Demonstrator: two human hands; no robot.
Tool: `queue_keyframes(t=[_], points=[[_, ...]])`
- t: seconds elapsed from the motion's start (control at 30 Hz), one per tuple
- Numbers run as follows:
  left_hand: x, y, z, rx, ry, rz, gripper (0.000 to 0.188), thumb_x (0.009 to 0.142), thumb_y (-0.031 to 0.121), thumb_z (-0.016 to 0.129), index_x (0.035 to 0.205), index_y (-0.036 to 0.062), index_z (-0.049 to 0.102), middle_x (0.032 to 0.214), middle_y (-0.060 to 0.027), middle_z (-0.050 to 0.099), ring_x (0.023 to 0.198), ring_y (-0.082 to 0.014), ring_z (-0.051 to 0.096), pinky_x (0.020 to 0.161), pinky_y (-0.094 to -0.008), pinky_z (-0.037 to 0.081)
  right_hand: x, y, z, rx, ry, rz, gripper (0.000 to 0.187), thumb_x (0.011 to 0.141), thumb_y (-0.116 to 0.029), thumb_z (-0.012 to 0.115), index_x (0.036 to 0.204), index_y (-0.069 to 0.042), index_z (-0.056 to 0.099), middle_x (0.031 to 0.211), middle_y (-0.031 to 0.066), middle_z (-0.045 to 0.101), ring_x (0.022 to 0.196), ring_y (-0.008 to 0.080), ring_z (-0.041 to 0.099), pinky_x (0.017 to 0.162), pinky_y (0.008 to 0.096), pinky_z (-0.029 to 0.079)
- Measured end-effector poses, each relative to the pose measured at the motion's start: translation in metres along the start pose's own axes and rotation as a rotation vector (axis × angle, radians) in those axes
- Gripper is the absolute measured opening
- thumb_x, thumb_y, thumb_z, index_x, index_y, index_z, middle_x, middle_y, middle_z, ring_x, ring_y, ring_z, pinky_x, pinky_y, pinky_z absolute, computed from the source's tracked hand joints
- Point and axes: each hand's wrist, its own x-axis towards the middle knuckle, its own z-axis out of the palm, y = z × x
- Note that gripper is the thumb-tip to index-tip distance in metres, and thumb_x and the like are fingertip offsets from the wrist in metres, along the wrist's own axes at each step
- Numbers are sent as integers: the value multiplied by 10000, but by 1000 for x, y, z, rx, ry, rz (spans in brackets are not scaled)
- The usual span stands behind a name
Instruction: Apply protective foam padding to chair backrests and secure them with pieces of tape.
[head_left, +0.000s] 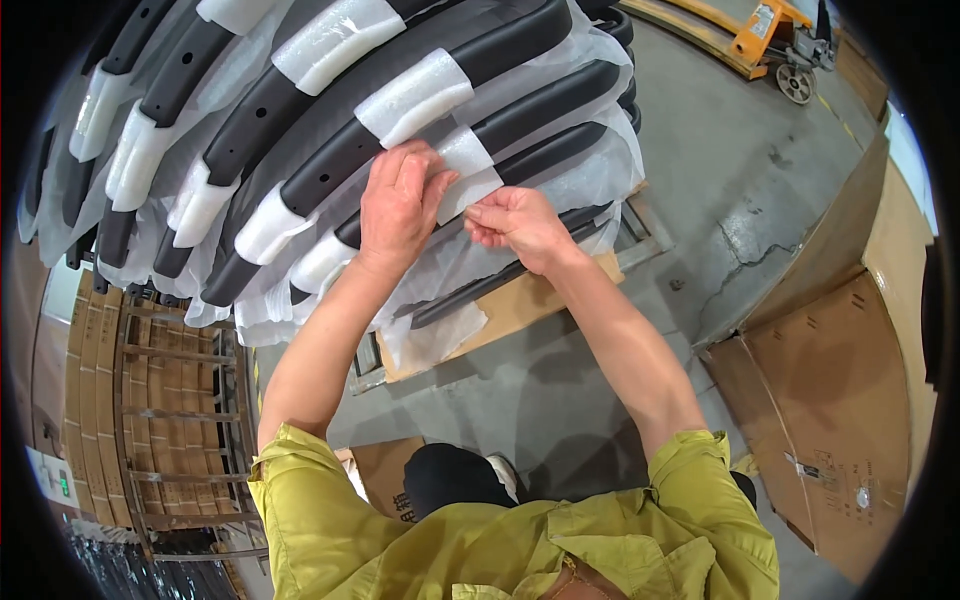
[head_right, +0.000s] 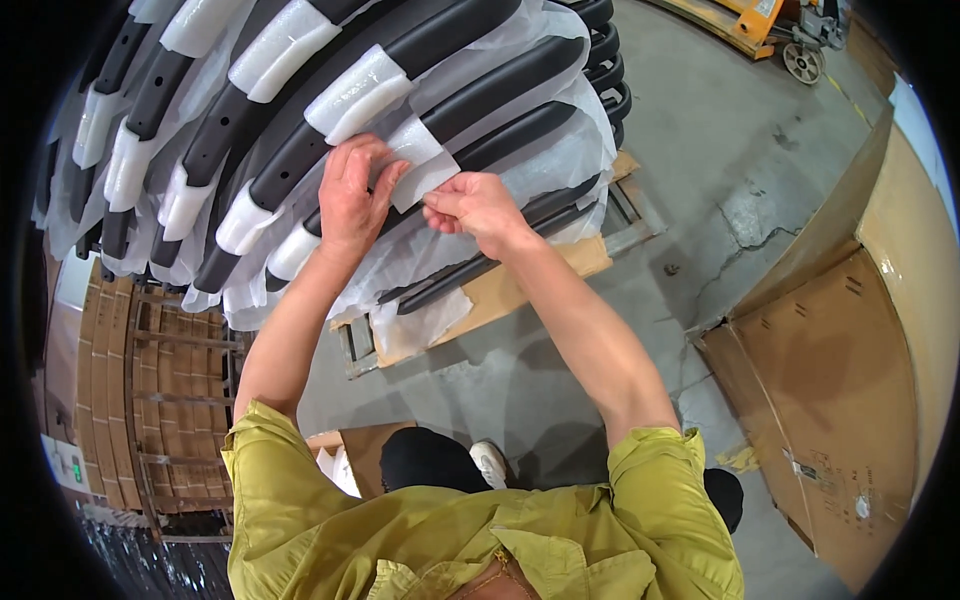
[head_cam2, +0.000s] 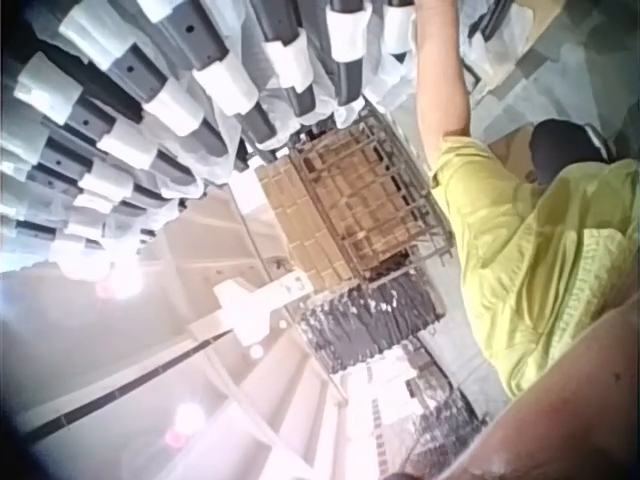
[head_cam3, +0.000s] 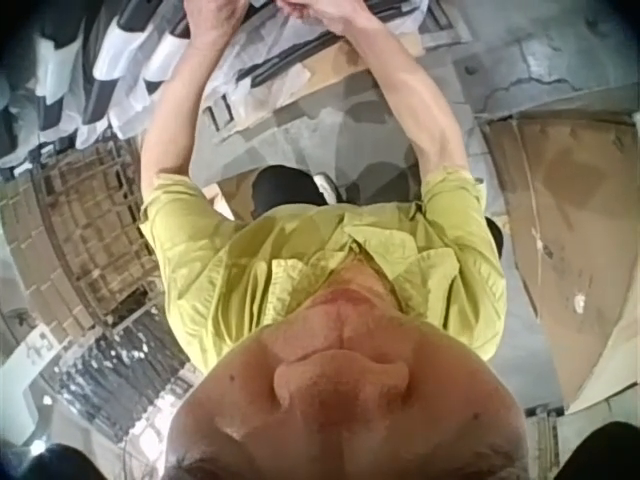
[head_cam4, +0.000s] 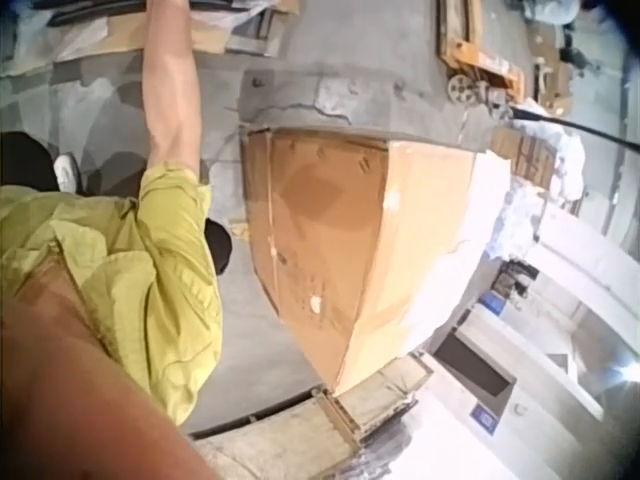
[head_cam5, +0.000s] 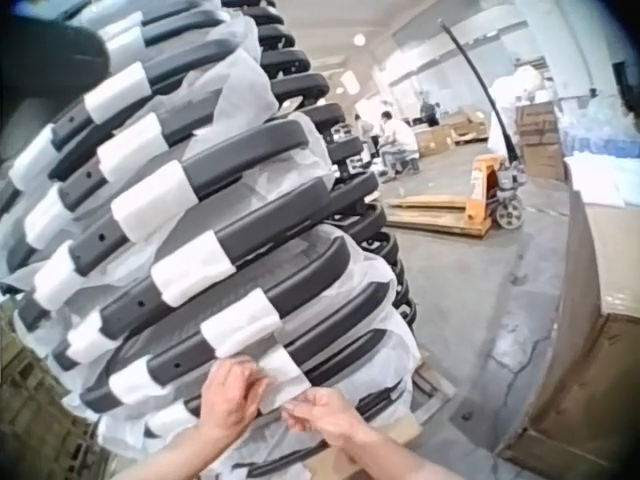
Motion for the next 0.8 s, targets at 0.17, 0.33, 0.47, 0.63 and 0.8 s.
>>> queue_keyframes(t=[0.17, 0.33, 0.47, 0.63, 0.8], points=[[-5, 6, 0, 157, -81, -182, 350, 695, 158, 607, 1016, 55, 512, 899, -112, 560, 772, -272, 542, 646, -345, 449, -15, -29, 19, -219, 55, 11, 200, 785, -207, 561, 714, -20, 553, 608, 24, 543, 504, 70, 485, 453, 178, 376], [-9, 0, -8, 52, -91, -155, 385, 717, 128, 569, 1088, 63, 484, 946, -120, 558, 807, -297, 544, 681, -355, 442, -3, -53, 39, -233, 116, -36, 234, 779, -227, 574, 664, -24, 562, 570, 16, 536, 461, 65, 465, 405, 170, 346], [-8, -3, -21, -132, -161, -144, 461, 647, 124, 592, 1088, 44, 483, 1019, -127, 546, 898, -303, 533, 781, -350, 418, 8, -57, 38, -93, 165, 70, 236, 752, -212, 611, 656, -3, 555, 564, 47, 539, 438, 84, 473, 360, 182, 323], [-1, 0, -8, -159, 4, -398, 345, 647, 276, 642, 920, 71, 591, 759, -135, 592, 708, -292, 570, 622, -358, 447, -5, -78, 36, -88, 121, 156, 383, 788, -382, 534, 742, -4, 574, 626, 48, 571, 446, 69, 476, 390, 164, 348], [9, 15, 10, -216, 41, -592, 346, 641, 370, 669, 883, 124, 639, 684, -101, 606, 596, -217, 568, 583, -301, 433, -107, -128, 40, -745, 70, 134, 338, 807, -348, 507, 753, -23, 581, 626, 51, 584, 492, 103, 537, 440, 222, 430]])
